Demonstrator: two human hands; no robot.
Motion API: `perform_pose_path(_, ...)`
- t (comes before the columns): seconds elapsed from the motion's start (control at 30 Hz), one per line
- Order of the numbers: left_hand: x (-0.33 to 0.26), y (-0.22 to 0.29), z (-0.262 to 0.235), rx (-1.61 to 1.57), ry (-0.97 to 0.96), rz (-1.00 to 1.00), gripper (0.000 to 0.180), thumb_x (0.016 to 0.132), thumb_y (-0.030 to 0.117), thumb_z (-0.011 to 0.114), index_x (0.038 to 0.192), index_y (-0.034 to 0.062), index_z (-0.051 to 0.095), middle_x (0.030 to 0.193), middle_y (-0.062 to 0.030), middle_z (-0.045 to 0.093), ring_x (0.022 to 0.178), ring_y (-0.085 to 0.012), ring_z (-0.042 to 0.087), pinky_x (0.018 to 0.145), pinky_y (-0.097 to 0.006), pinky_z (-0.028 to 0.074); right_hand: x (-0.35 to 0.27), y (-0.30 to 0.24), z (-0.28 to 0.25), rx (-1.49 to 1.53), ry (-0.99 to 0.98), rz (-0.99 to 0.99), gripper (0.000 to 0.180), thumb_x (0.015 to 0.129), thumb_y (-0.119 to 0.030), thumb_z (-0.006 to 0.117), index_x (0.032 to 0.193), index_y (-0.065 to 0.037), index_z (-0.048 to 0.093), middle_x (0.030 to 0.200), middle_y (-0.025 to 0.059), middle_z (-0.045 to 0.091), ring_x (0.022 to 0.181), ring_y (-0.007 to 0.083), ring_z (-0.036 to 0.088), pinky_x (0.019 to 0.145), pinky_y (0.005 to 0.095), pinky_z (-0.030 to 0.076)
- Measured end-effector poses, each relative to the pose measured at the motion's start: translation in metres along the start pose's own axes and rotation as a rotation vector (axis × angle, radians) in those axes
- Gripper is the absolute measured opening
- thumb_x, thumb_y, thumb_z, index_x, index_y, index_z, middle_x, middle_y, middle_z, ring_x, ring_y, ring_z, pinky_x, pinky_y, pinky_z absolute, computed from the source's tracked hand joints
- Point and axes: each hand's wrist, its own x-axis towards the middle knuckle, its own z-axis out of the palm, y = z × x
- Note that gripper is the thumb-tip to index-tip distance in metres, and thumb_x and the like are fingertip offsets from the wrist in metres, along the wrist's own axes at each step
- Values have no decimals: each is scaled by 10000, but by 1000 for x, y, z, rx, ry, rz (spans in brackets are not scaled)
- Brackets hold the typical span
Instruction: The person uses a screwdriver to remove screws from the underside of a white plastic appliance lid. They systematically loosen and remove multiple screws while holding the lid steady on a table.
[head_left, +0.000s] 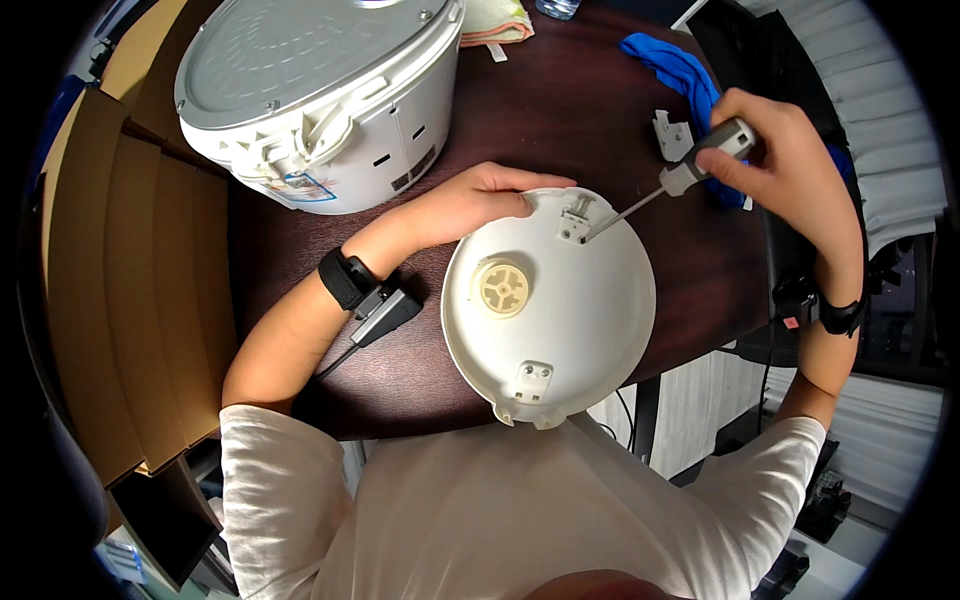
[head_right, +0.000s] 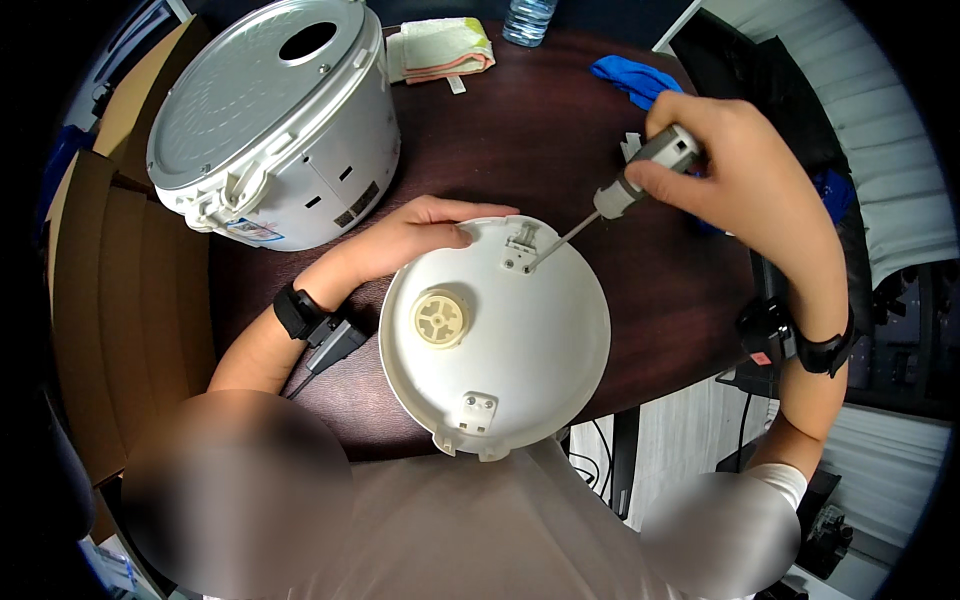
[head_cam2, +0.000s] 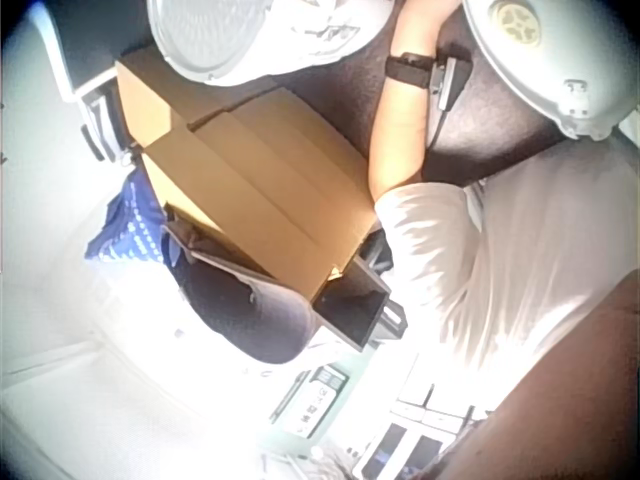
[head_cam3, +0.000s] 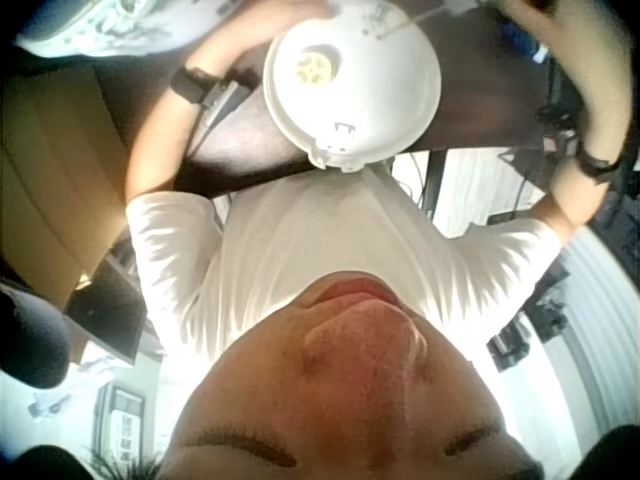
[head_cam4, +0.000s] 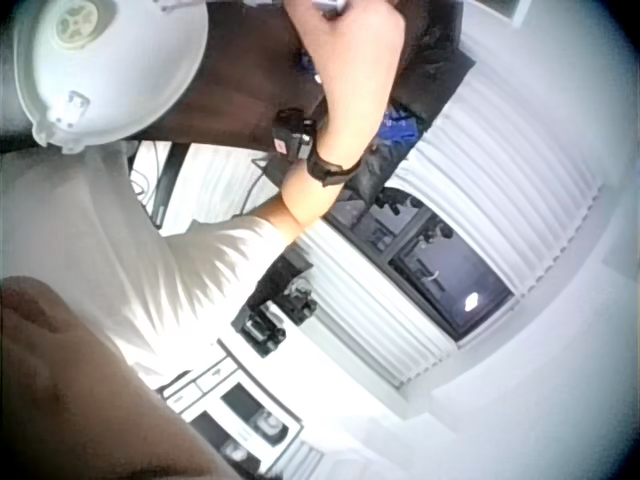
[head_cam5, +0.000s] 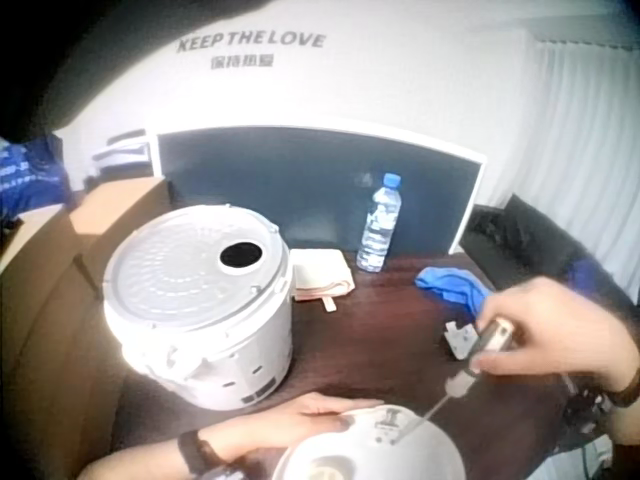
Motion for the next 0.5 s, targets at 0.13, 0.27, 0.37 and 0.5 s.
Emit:
perform_pose_path(0.13, 1, 0, -1, 3, -11, 11, 472, 846, 27, 428, 1314, 18, 489, 1196, -99, 602, 1040, -124, 578, 928, -251, 436, -5, -10, -4, -147, -44, 11, 240, 755, -200, 720, 702, 0, 598, 479, 94, 510, 405, 197, 493, 449, 282, 382)
perform_pose_path(0.27, 0, 0, 0, 9, 3, -6, 474, 844, 25, 430, 1314, 18, 488, 1197, -94, 601, 1039, -120, 576, 924, -247, 435, -11, -24, -11, -350, -184, 35, 266, 779, -229, 696, 656, -1, 634, 473, 125, 511, 416, 264, 513, 445, 311, 385)
perform_pose_path(0.37, 0, 0, 0, 24, 2, -14, 475, 844, 23, 430, 1315, 18, 487, 1202, -94, 598, 1042, -121, 575, 926, -248, 434, -15, -26, -4, -476, -145, 32, 336, 803, -274, 676, 618, 4, 641, 454, 129, 497, 414, 279, 511, 446, 335, 395)
perform_pose_path(0.5, 1, -2, -2, 6, 1, -12, 475, 844, 18, 427, 1315, 18, 487, 1207, -96, 596, 1051, -126, 575, 933, -253, 432, -15, -37, -4, -470, -117, 69, 312, 783, -263, 689, 634, 6, 632, 478, 124, 524, 441, 290, 532, 459, 349, 411)
